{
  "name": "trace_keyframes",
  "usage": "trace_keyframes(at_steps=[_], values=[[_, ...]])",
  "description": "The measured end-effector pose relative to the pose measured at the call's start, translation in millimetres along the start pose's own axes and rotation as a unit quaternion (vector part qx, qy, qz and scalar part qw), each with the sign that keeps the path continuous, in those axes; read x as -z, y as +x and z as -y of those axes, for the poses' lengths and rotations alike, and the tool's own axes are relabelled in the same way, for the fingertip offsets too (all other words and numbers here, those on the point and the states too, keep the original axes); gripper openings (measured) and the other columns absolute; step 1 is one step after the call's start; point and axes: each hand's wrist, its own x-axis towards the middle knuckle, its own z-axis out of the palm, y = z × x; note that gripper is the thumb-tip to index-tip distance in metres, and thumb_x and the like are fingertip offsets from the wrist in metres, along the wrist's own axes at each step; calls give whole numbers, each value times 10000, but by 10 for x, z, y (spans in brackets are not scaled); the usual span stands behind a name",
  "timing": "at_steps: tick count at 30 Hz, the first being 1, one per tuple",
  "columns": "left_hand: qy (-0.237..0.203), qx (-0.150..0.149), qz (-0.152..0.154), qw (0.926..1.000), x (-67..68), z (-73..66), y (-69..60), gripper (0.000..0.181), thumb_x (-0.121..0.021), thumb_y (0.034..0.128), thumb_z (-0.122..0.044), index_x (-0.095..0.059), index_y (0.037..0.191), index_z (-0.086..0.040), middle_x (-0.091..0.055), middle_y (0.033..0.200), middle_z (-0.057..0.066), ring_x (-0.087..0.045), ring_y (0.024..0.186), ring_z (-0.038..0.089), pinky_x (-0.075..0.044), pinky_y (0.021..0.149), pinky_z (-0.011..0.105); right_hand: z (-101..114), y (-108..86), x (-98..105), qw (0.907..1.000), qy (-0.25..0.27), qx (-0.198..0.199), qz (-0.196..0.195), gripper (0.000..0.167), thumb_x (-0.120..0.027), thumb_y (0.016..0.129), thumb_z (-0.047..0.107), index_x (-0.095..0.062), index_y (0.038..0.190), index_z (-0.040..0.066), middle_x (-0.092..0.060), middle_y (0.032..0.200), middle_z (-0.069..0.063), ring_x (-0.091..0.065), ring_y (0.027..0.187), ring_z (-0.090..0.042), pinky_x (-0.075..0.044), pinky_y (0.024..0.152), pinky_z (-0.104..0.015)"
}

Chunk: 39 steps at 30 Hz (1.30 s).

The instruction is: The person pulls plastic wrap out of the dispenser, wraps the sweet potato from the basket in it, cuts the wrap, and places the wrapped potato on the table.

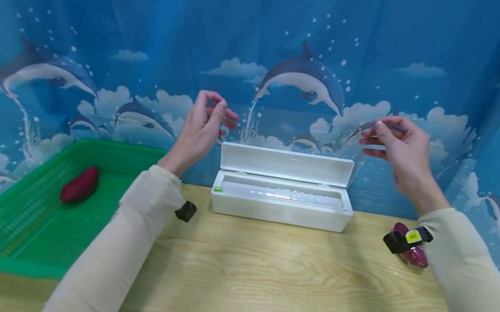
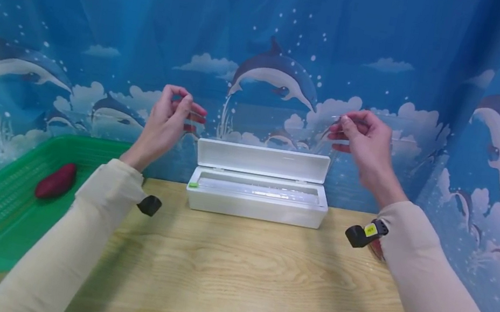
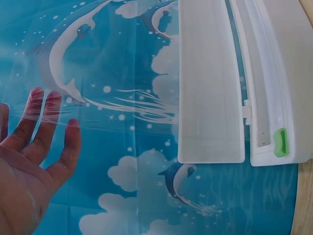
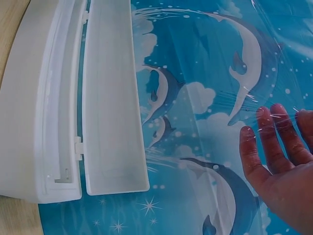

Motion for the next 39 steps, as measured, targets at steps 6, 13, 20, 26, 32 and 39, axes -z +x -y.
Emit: trace_keyframes(at_steps=[6, 13, 20, 26, 32, 39], values=[[-46, -142, -49, 9999, 19, -78, -20, 320, -388, 1115, -337, -414, 1304, -80, -713, 1168, 112, -707, 1048, 227, -578, 904, 414, 50, -12, 33, 9996, 271, 96, 43, 207, -587, 1012, 304, -622, 1149, 152, -746, 944, 86, -732, 867, -66, -614, 721, -191], [-43, -157, -56, 9999, 44, -163, -132, 303, -397, 1108, -373, -427, 1281, -126, -714, 1185, 105, -708, 1061, 215, -583, 917, 402, 102, -96, 86, 9990, 369, 227, 117, 254, -617, 995, 305, -622, 1165, 116, -745, 954, 53, -735, 860, -81, -613, 720, -188], [-215, -206, -14, 9996, 68, -200, -370, 267, -410, 1111, -322, -432, 1272, -109, -717, 1170, 109, -716, 1046, 227, -595, 915, 446, 117, -280, 141, 9962, -548, 669, 138, 226, -575, 1028, 298, -633, 1179, 141, -758, 972, 130, -736, 893, -32, -601, 759, -162], [-379, -206, 169, 9989, 83, -171, -598, 255, -395, 1116, -308, -429, 1253, -96, -711, 1172, 122, -719, 1040, 237, -596, 931, 459, 67, -467, 194, 9940, -582, 843, 380, 209, -568, 1042, 242, -626, 1197, 114, -764, 995, 101, -743, 901, -47, -608, 759, -181], [-443, -155, 270, 9985, 68, -147, -810, 265, -404, 1116, -293, -428, 1248, -65, -716, 1173, 115, -724, 1042, 231, -600, 930, 433, -7, -657, 231, 9937, -486, 866, 528, 213, -559, 1048, 215, -615, 1207, 85, -761, 1014, 59, -745, 914, -68, -612, 760, -197], [-604, 41, 424, 9973, 48, -91, -1076, 206, -416, 1114, -244, -434, 1229, -75, -715, 1169, 141, -726, 1041, 238, -609, 933, 393, -108, -883, 254, 9911, -848, 799, 647, 249, -515, 1070, 226, -588, 1223, 43, -745, 1047, 63, -738, 943, -49, -618, 756, -215]])
